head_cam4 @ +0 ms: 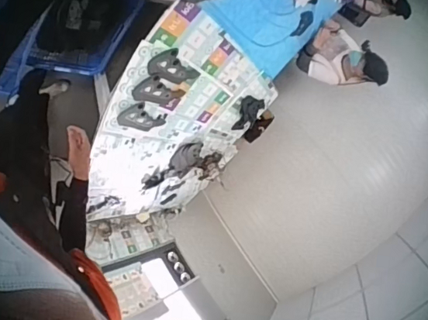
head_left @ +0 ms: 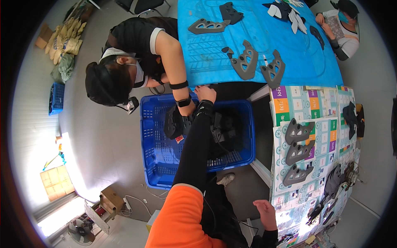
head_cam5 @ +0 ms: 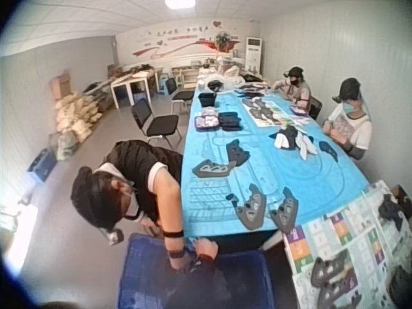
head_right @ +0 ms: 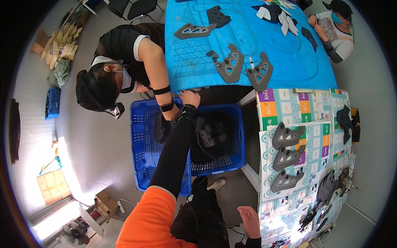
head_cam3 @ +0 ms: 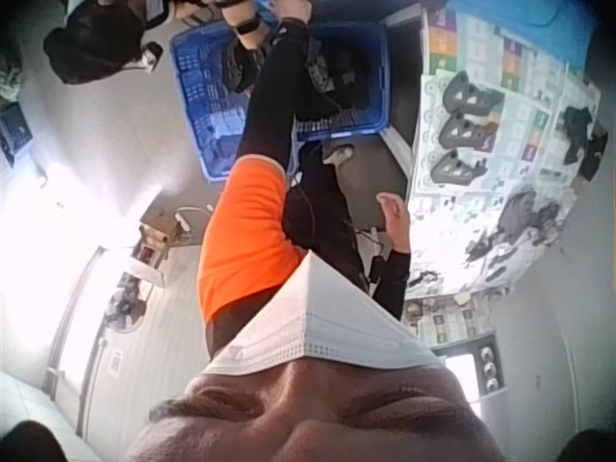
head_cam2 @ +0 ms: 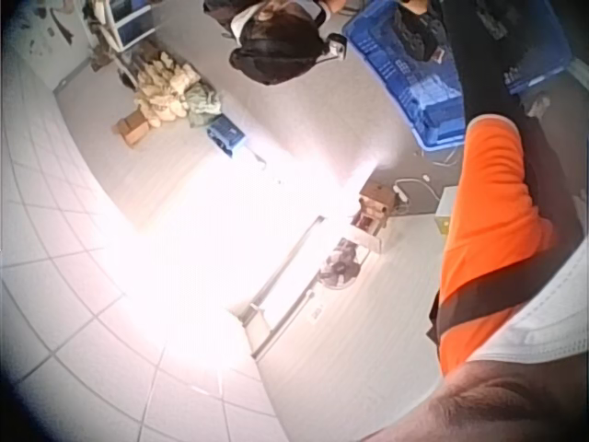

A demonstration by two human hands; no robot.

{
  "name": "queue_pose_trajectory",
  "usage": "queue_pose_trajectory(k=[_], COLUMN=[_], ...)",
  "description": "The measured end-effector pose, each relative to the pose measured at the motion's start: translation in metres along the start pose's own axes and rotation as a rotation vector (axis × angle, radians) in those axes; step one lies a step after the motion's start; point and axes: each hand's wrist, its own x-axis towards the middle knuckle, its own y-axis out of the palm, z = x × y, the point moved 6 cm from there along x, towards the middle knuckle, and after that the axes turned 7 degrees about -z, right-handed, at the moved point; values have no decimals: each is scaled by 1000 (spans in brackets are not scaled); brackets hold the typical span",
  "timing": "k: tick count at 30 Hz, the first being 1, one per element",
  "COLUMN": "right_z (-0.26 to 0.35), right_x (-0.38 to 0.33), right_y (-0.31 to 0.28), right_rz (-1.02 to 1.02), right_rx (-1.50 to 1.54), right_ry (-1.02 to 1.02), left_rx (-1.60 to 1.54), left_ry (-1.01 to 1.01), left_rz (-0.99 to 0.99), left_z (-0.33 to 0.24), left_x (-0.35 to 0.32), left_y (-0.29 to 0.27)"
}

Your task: The person applies adhesive to various shoe components using a dispenser, places the treated parts into a blue crate, and hands a strip of adhesive tape to another worker.

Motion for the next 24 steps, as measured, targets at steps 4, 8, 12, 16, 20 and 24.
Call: queue_pose_trajectory(k=[4, 8, 12, 16, 20, 24], right_z=[-1, -1, -2, 1, 6, 8], right_x=[1, 2, 4, 5, 6, 7], right_y=[0, -2, -4, -4, -2, -3], right_rz=[9, 15, 7, -6, 3, -4], right_rx=[-1, 19, 9, 12, 10, 21], right_ry=[-1, 8, 18, 27, 19, 20], left_rx=[30, 44, 57, -57, -89, -132], left_ry=[-28, -27, -39, -135, -206, -277], left_rz=[7, -9, -75, -114, -162, -124], left_z=[0, -3, -8, -8, -7, 0], left_x=[2, 1, 1, -1, 2, 2], left_y=[4, 8, 8, 11, 15, 24])
